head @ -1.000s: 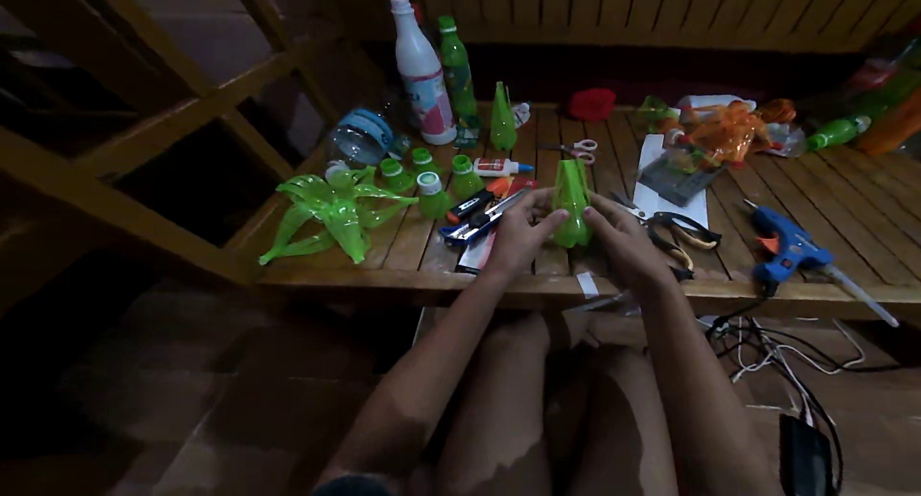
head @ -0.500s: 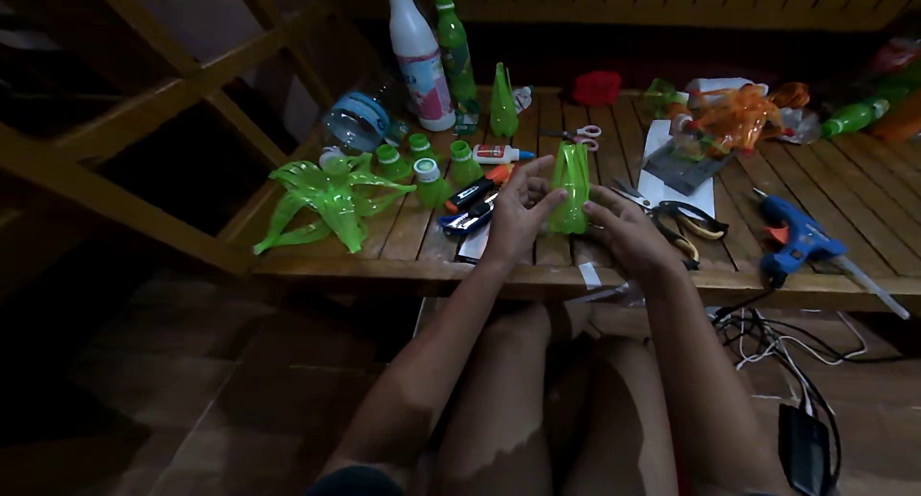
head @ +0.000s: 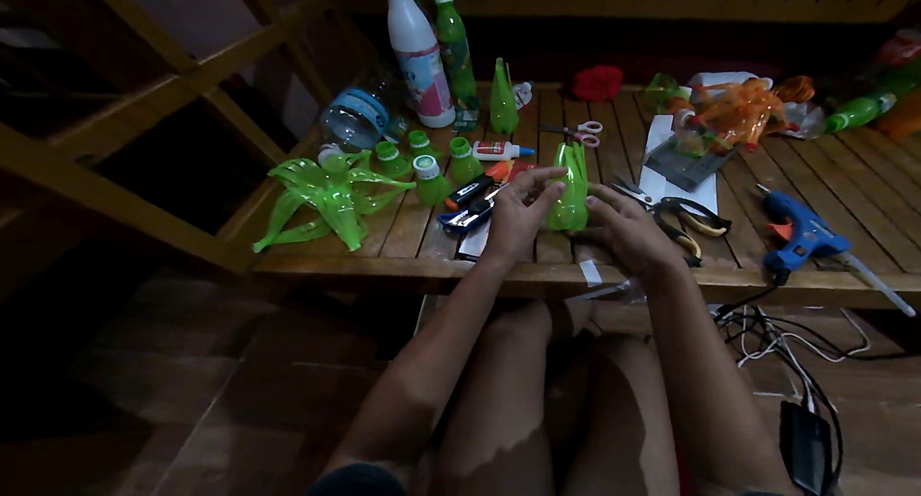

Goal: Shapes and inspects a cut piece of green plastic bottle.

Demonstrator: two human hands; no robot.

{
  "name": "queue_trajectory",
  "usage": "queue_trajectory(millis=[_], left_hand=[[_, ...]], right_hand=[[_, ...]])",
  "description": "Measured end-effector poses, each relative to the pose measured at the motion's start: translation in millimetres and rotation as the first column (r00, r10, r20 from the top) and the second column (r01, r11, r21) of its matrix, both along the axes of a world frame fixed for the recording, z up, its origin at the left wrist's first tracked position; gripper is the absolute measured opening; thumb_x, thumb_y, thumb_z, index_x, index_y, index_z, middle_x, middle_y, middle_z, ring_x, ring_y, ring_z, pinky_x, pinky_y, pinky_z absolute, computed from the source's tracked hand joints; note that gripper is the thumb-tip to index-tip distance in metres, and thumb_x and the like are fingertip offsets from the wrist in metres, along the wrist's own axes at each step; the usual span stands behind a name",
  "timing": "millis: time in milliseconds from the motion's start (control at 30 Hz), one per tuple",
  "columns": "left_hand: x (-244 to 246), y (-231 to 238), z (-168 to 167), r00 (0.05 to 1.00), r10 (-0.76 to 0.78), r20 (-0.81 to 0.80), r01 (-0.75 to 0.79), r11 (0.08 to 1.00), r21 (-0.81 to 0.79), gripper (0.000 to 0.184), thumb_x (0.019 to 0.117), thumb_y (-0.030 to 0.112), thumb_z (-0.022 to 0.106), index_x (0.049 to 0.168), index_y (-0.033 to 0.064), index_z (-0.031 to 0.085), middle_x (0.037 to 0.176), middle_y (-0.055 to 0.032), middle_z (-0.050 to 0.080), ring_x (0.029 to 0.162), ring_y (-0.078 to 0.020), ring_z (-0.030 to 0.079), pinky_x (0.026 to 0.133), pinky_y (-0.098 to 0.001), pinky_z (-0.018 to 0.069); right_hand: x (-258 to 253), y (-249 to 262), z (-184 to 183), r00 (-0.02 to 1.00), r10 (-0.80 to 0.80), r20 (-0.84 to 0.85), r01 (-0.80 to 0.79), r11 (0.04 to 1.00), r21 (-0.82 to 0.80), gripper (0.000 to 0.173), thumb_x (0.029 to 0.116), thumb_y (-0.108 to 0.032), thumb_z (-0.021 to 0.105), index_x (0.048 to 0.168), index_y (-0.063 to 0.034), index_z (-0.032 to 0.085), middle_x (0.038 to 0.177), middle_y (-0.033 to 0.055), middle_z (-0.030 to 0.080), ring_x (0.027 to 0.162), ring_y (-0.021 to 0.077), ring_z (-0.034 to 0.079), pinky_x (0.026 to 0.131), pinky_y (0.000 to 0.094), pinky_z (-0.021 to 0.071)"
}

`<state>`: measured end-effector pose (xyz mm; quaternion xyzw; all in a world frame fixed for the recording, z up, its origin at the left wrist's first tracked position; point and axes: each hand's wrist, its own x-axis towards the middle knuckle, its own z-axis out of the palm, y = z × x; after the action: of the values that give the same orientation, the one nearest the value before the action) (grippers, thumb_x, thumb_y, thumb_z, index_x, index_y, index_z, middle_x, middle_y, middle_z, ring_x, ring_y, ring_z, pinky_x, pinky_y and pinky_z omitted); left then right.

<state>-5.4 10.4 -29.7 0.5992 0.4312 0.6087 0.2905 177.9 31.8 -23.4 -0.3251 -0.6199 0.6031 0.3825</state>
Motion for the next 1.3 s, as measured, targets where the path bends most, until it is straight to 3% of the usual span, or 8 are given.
queue_trajectory(millis=[67, 200, 433, 767, 900, 1000, 1167, 1300], left_hand=[[-0.1, 0.4, -0.6, 1.000, -0.001, 0.001, 0.001, 1.000, 0.003, 0.025, 0.1004, 0.011, 0.065, 0.123, 0.0011, 0.068, 0.112, -0.0064, 0.070, 0.092, -0.0065, 0.068, 0.083, -0.0235, 0.0572], [0.2, 0.2, -0.4, 1.000, 0.003, 0.004, -0.003, 1.000, -0.010, 0.024, 0.1006, 0.011, 0.064, 0.122, 0.0007, 0.069, 0.115, -0.0082, 0.069, 0.095, -0.0084, 0.068, 0.085, -0.0248, 0.0575], [0.7, -0.7, 0.6, 1.000, 0.015, -0.020, -0.015, 1.000, 0.012, 0.023, 0.1022, 0.009, 0.061, 0.122, 0.0005, 0.069, 0.116, -0.0074, 0.070, 0.097, -0.0072, 0.067, 0.086, -0.0234, 0.0566], [2.4, 0.6, -0.5, 0.998, 0.048, -0.028, -0.048, 0.999, 0.025, 0.021, 0.1004, 0.009, 0.063, 0.119, 0.0005, 0.068, 0.110, -0.0068, 0.067, 0.086, -0.0056, 0.065, 0.076, -0.0219, 0.0565], [3.7, -4.2, 10.8, 0.982, 0.101, -0.157, -0.110, 0.993, -0.051, 0.021, 0.1012, 0.012, 0.063, 0.120, 0.0021, 0.067, 0.106, -0.0089, 0.065, 0.082, -0.0086, 0.065, 0.074, -0.0235, 0.0559], [4.6, -8.8, 29.8, 0.923, 0.139, -0.358, -0.187, 0.977, -0.103, 0.022, 0.1021, 0.013, 0.063, 0.121, 0.0023, 0.068, 0.108, -0.0136, 0.067, 0.087, -0.0162, 0.068, 0.078, -0.0317, 0.0583], [14.0, -16.3, 59.2, 0.799, 0.125, -0.588, -0.266, 0.951, -0.159, 0.025, 0.1043, 0.013, 0.059, 0.124, -0.0001, 0.066, 0.120, -0.0191, 0.066, 0.099, -0.0253, 0.067, 0.092, -0.0400, 0.0536], [19.6, -17.1, 77.1, 0.748, 0.074, -0.659, -0.299, 0.925, -0.236, 0.028, 0.1052, 0.012, 0.057, 0.127, -0.0018, 0.066, 0.130, -0.0219, 0.063, 0.123, -0.0326, 0.061, 0.107, -0.0468, 0.0460]], right_hand=[[-0.3, -0.3, 0.0, 1.000, -0.003, -0.001, 0.003, 1.000, 0.001, 0.040, 0.1113, -0.022, 0.040, 0.149, -0.0073, 0.045, 0.121, 0.0091, 0.065, 0.095, 0.0129, 0.070, 0.086, 0.0312, 0.0602], [-1.3, 3.1, 5.4, 1.000, 0.011, 0.012, -0.011, 1.000, -0.009, 0.040, 0.1087, -0.014, 0.045, 0.147, -0.0025, 0.045, 0.132, 0.0107, 0.060, 0.110, 0.0148, 0.066, 0.093, 0.0323, 0.0582], [-0.9, 4.7, 3.2, 0.999, 0.033, -0.003, -0.033, 0.999, -0.001, 0.042, 0.1095, -0.013, 0.041, 0.149, -0.0020, 0.041, 0.134, 0.0121, 0.059, 0.111, 0.0157, 0.066, 0.095, 0.0334, 0.0578], [0.0, 3.8, 3.7, 1.000, 0.030, 0.002, -0.030, 0.999, 0.020, 0.046, 0.1102, -0.014, 0.039, 0.155, -0.0065, 0.034, 0.141, 0.0101, 0.055, 0.113, 0.0140, 0.066, 0.095, 0.0314, 0.0578], [0.2, 6.3, -1.0, 1.000, 0.004, -0.015, -0.003, 0.998, 0.066, 0.047, 0.1091, -0.013, 0.044, 0.155, -0.0070, 0.036, 0.140, 0.0094, 0.056, 0.113, 0.0130, 0.065, 0.094, 0.0311, 0.0577], [-1.4, 6.8, -1.3, 1.000, -0.014, -0.023, 0.017, 0.994, 0.112, 0.047, 0.1079, -0.011, 0.045, 0.153, -0.0046, 0.037, 0.141, 0.0106, 0.055, 0.115, 0.0119, 0.064, 0.096, 0.0301, 0.0564], [-2.5, 4.4, -0.4, 0.999, -0.038, -0.030, 0.042, 0.989, 0.141, 0.048, 0.1081, -0.012, 0.045, 0.155, -0.0047, 0.036, 0.142, 0.0119, 0.053, 0.116, 0.0120, 0.063, 0.097, 0.0300, 0.0558], [-2.6, 7.9, -4.2, 0.999, -0.043, -0.019, 0.046, 0.974, 0.221, 0.051, 0.1079, -0.014, 0.046, 0.156, -0.0033, 0.033, 0.143, 0.0148, 0.052, 0.114, 0.0124, 0.063, 0.096, 0.0294, 0.0552]])
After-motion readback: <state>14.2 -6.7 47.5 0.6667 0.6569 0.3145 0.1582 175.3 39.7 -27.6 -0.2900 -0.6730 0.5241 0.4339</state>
